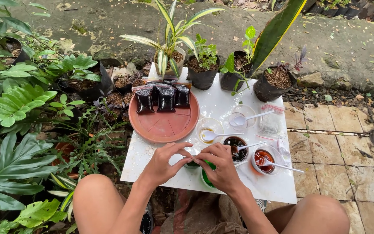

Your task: Preparing and mixing various agricultural solutions in small plastic cups using powders and liquid concentrates.

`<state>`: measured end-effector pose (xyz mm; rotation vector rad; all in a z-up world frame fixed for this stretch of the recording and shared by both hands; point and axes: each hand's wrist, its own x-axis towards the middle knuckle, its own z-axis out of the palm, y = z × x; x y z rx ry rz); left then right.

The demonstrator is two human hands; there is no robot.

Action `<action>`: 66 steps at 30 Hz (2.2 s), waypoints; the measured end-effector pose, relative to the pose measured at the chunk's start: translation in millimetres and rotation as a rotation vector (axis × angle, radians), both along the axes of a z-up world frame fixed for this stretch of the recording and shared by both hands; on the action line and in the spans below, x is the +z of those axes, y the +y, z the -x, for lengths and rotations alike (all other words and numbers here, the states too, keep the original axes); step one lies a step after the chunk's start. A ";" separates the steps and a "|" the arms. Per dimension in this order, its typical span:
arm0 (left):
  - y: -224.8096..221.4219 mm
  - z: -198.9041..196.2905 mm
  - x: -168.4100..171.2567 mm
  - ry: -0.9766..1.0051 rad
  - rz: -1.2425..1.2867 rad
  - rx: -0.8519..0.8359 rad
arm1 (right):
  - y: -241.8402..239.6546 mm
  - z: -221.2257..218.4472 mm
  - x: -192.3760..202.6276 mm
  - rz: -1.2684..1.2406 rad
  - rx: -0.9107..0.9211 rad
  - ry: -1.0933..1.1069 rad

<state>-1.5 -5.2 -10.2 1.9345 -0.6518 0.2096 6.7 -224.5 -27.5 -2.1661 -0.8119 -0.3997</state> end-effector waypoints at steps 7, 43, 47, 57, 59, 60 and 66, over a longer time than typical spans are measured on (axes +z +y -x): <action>0.9 1.9 2.5 0.012 -0.013 0.013 | -5.8 0.5 -0.2 0.007 -0.019 0.027; -2.6 1.2 4.3 0.038 0.096 0.038 | -17.7 10.2 19.3 -0.118 -0.091 0.042; 2.9 3.9 16.3 0.024 0.141 0.110 | -46.9 8.6 10.6 -0.192 -0.173 0.039; 15.7 -35.3 53.8 0.006 -0.057 0.237 | -113.2 12.2 36.0 -0.441 -0.504 0.055; 16.3 -52.1 56.9 -0.002 -0.042 0.198 | -115.3 12.4 39.3 -0.454 -0.526 0.058; 16.3 -60.9 58.8 -0.007 -0.021 0.158 | -116.7 12.2 41.5 -0.460 -0.549 0.061; 14.8 -108.5 51.2 0.063 -0.127 0.155 | -123.9 9.9 46.5 -0.400 -0.543 0.018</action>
